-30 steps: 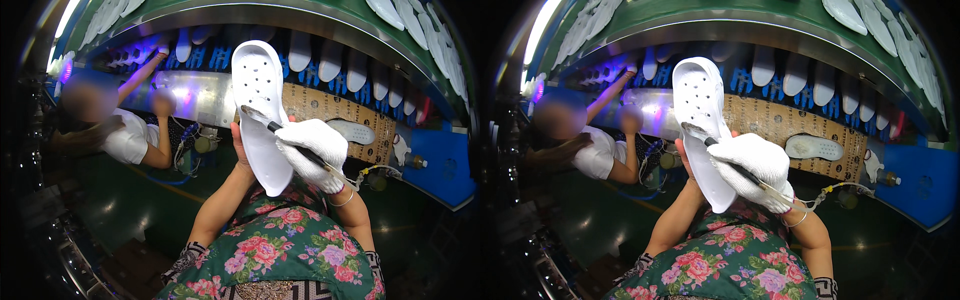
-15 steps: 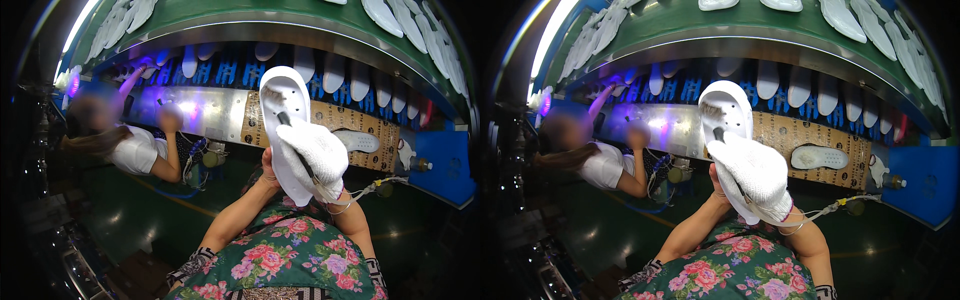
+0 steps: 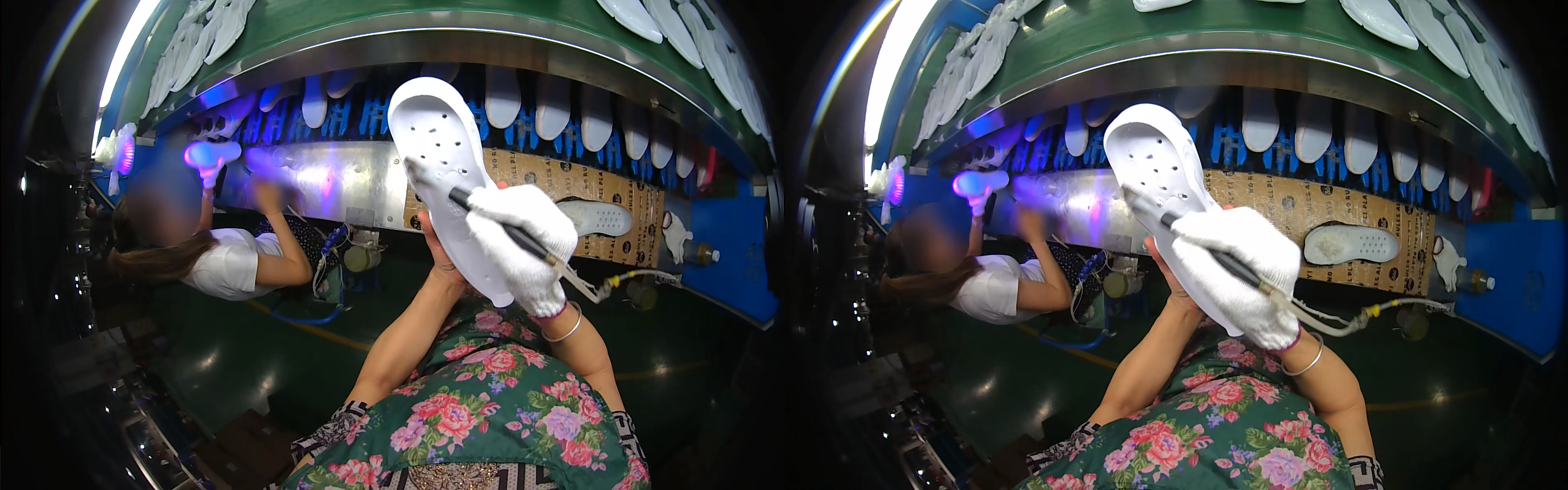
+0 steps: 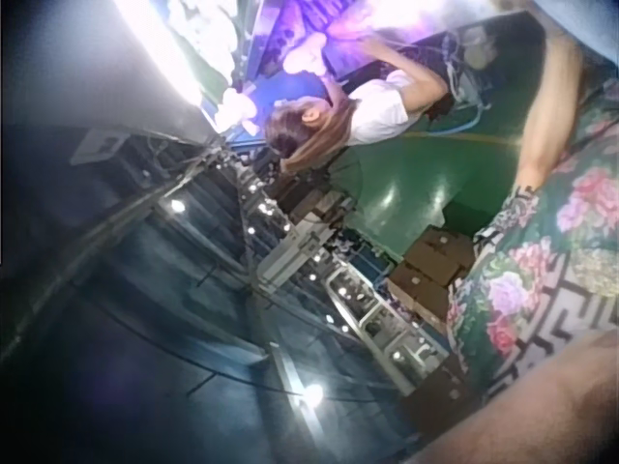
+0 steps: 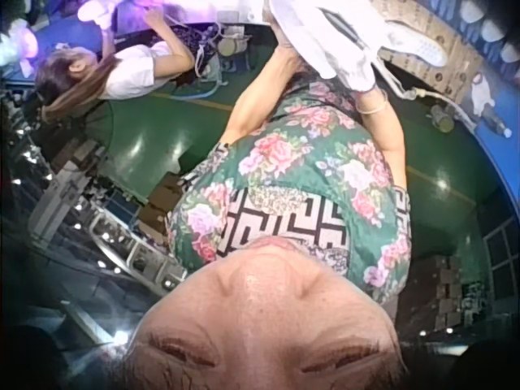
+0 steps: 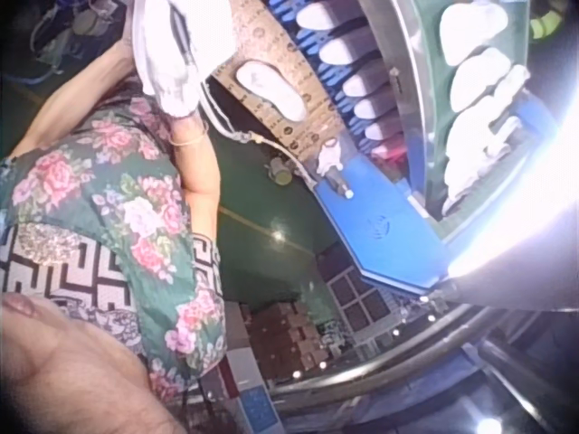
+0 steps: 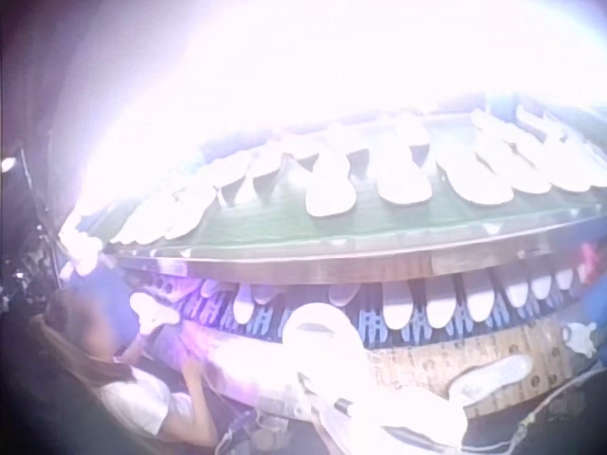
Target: The person applies a substance to the inner surfaces of white shoe components using a brush and then places the components onto an overhead conveyor belt.
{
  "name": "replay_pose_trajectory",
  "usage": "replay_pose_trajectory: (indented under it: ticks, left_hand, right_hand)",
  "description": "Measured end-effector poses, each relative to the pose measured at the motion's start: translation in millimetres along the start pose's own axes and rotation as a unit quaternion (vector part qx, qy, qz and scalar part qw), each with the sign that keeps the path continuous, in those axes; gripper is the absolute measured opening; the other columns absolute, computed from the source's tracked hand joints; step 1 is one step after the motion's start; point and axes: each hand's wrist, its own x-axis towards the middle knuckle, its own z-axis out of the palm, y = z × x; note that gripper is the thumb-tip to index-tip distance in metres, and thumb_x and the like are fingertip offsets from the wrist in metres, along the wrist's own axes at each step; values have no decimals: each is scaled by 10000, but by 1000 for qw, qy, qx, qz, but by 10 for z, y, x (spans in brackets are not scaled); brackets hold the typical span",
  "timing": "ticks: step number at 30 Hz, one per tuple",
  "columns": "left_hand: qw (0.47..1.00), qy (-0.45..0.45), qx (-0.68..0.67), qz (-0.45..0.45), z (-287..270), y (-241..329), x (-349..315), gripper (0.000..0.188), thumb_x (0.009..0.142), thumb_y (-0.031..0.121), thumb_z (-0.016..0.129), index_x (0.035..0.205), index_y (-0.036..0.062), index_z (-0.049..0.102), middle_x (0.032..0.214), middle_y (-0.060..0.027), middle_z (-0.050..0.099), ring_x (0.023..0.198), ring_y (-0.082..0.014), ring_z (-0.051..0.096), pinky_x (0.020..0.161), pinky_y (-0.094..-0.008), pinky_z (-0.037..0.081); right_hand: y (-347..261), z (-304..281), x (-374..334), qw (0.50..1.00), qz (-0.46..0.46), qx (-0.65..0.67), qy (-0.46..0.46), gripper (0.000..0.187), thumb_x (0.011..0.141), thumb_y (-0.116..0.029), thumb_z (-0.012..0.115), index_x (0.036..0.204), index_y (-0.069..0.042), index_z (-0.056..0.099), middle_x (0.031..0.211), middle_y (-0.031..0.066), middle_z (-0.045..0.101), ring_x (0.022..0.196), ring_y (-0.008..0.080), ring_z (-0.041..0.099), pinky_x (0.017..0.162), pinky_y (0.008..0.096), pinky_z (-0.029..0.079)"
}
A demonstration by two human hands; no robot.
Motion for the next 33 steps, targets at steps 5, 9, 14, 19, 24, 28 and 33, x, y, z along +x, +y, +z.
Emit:
replay_pose_trajectory:
  ticks: [5,9,14,19,24,28,33]
  left_hand:
    - [995,-68,-73,3,-60,27,124,1128,720,848,577,1527,119,278,1437,-192,467,1241,-384,540,1030,-539,488]
    - [988,-80,-132,23,-15,107,202,1143,689,868,584,1485,87,333,1377,-170,512,1169,-406,577,983,-582,507]
    - [985,-150,-81,4,-55,189,288,1153,681,880,579,1473,77,339,1347,-168,526,1159,-401,580,954,-580,520]
    - [984,-140,-102,38,-21,193,360,1155,668,881,591,1459,69,366,1377,-131,507,1186,-382,549,923,-599,520]
    - [971,-209,-114,-18,-5,279,409,1226,612,927,575,1479,85,363,1329,-204,542,1119,-455,577,896,-611,523]
    - [977,-167,-131,0,-64,310,434,1254,593,924,600,1470,57,367,1267,-250,568,1029,-494,608,879,-629,510]
    - [978,-143,-153,3,33,314,413,1250,599,938,571,1459,52,371,1250,-257,576,1014,-484,614,869,-611,517]
  right_hand:
    - [24,7,-35,998,-45,-24,-31,213,773,-14,754,985,-33,742,954,135,728,849,268,710,792,341,557]
    - [103,-92,-31,995,9,54,-77,246,791,-62,755,1036,-60,740,973,113,727,918,269,706,836,349,547]
    - [148,-44,-95,995,-52,-8,-84,273,773,-23,754,1039,-82,745,980,112,725,874,276,705,795,341,547]
    - [134,-98,-97,992,32,106,-63,198,782,-35,759,979,-58,752,900,101,735,803,247,708,757,324,547]
    - [195,-72,-202,991,-79,-25,-108,245,763,-45,775,1000,-103,754,895,93,732,783,254,714,727,326,554]
    - [231,-174,-178,978,-13,133,-161,243,765,-60,780,1006,-83,756,898,78,742,801,227,717,748,329,556]
    - [336,-215,-230,991,-25,29,-131,239,756,-58,791,991,-89,757,875,80,732,774,225,708,729,320,558]
